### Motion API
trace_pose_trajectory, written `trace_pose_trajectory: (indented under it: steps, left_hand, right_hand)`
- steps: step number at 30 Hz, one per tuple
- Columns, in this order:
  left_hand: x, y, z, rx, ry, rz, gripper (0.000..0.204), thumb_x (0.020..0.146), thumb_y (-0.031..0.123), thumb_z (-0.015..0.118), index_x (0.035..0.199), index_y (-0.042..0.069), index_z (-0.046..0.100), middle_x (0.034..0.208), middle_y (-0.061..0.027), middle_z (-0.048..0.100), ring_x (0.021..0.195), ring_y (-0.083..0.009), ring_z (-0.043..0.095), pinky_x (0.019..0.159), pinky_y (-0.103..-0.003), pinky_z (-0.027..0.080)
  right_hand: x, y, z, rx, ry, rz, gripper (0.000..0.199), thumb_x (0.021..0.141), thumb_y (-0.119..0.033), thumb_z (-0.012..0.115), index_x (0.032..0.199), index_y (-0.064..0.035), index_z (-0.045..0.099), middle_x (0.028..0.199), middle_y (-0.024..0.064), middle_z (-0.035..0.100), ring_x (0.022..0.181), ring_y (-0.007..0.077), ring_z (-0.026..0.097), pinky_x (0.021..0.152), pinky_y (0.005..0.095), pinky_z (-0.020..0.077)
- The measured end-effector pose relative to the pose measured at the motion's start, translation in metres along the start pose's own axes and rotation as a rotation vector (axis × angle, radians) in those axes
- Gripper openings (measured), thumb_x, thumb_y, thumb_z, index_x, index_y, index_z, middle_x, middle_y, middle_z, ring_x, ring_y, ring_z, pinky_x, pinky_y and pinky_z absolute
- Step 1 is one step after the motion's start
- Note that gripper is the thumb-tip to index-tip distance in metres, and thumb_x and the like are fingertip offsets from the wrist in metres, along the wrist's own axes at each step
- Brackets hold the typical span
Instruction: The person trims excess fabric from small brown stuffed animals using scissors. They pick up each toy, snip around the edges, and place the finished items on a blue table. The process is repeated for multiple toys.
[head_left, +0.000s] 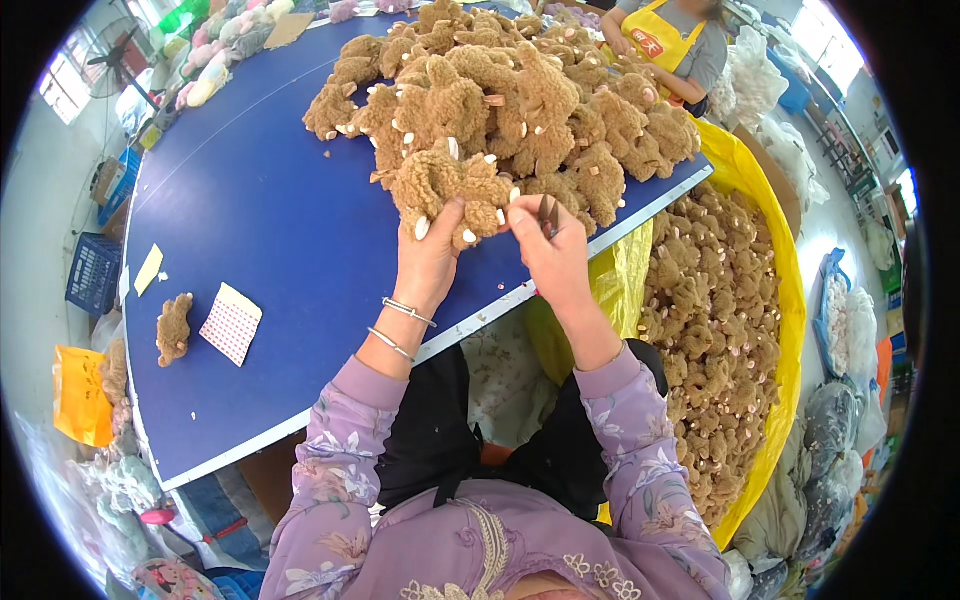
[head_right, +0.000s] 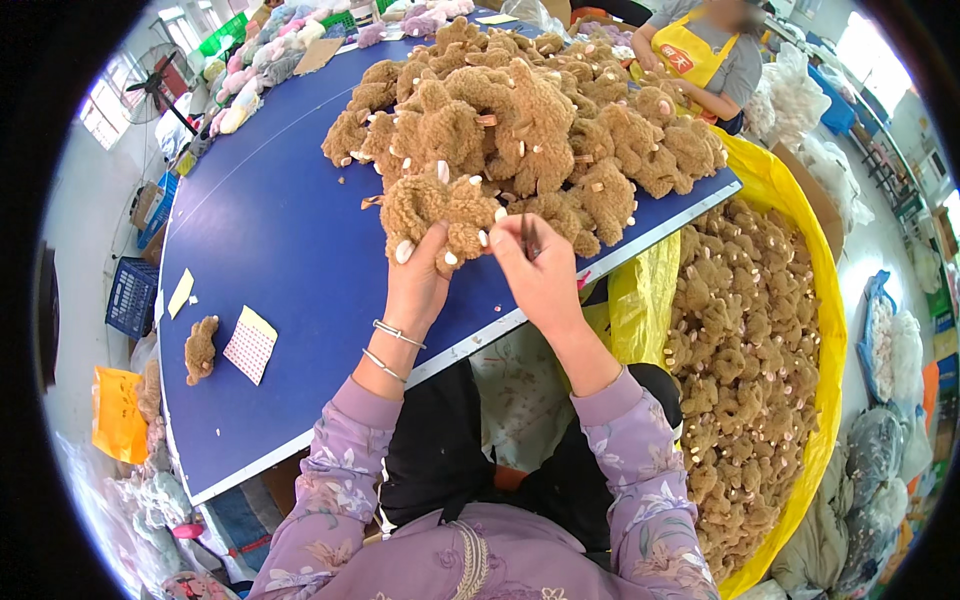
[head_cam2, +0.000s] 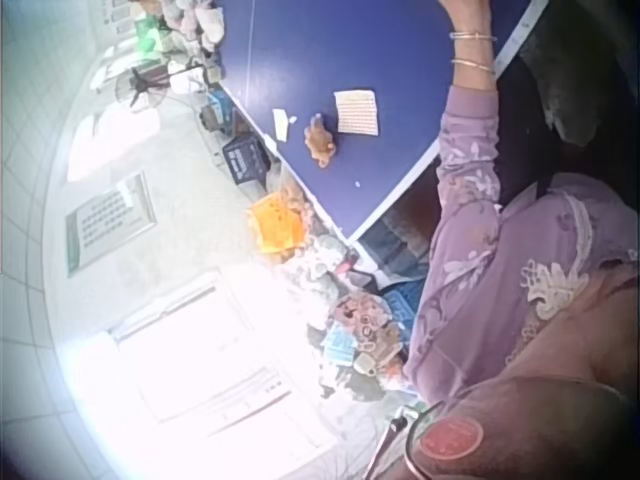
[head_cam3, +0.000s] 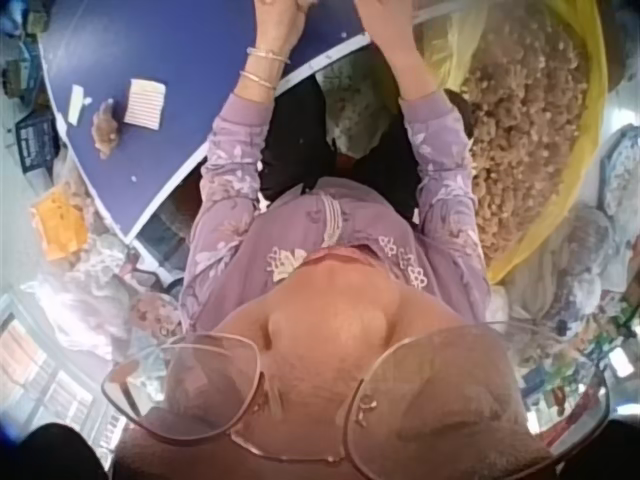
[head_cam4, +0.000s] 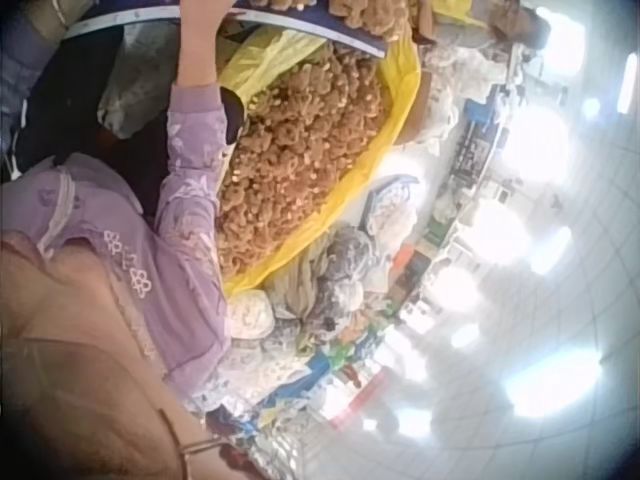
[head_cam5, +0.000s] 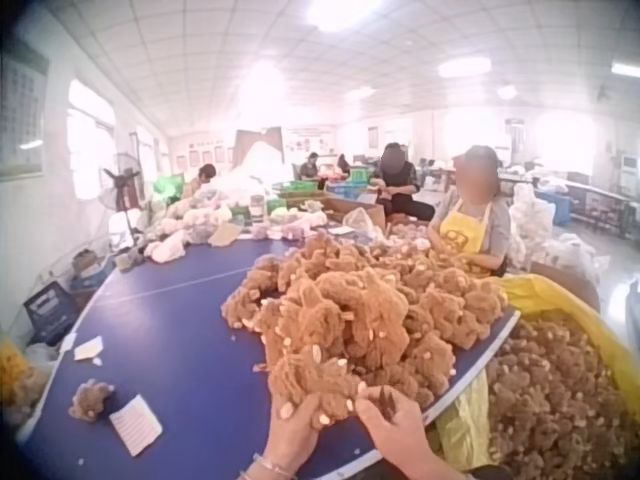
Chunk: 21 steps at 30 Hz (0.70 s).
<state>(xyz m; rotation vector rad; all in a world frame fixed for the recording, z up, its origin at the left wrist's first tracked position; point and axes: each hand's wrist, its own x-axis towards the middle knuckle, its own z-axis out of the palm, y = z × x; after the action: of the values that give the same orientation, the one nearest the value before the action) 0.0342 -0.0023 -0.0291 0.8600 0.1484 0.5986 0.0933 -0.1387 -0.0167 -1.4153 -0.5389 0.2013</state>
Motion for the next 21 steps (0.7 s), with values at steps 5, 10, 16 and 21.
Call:
trace_pose_trajectory:
  steps: [5,10,16,21]
  left_hand:
    - [-0.001,0.002,-0.004,0.048,0.018,-0.022,0.037,0.09,0.001,0.058,0.126,0.004,0.047,0.116,-0.0084,0.059,0.102,-0.0195,0.062,0.083,-0.032,0.055]
    - [-0.006,0.003,0.003,0.05,-0.003,0.004,0.036,0.089,0.001,0.059,0.124,0.004,0.048,0.114,-0.0078,0.06,0.1,-0.0193,0.062,0.08,-0.033,0.055]
    - [-0.002,0.015,0.0,0.009,-0.004,-0.07,0.033,0.092,0.006,0.057,0.123,0.004,0.05,0.113,-0.0088,0.062,0.101,-0.0217,0.063,0.082,-0.035,0.054]
    - [0.003,0.019,-0.012,-0.07,-0.068,-0.254,0.037,0.095,0.025,0.053,0.126,0.006,0.049,0.119,-0.0088,0.061,0.108,-0.0222,0.06,0.091,-0.039,0.05]
  right_hand:
    - [-0.007,-0.015,0.004,-0.159,-0.102,-0.08,0.013,0.082,-0.008,0.065,0.091,0.0005,0.061,0.075,-0.0024,0.058,0.057,0.0014,0.041,0.052,0.0195,0.0359]
    - [-0.006,-0.016,0.001,-0.302,-0.005,-0.094,0.017,0.077,-0.006,0.067,0.077,-0.0008,0.051,0.067,-0.0006,0.053,0.056,0.0032,0.041,0.051,0.0212,0.0374]
    - [-0.012,-0.016,0.006,-0.314,0.062,-0.106,0.024,0.076,-0.004,0.066,0.07,-0.0028,0.043,0.062,0.0008,0.051,0.056,0.0041,0.043,0.051,0.023,0.0391]
    - [-0.01,-0.012,-0.014,-0.254,-0.184,-0.034,0.024,0.077,-0.017,0.074,0.071,-0.0044,0.055,0.062,-0.0033,0.052,0.056,0.0035,0.043,0.051,0.0209,0.0359]
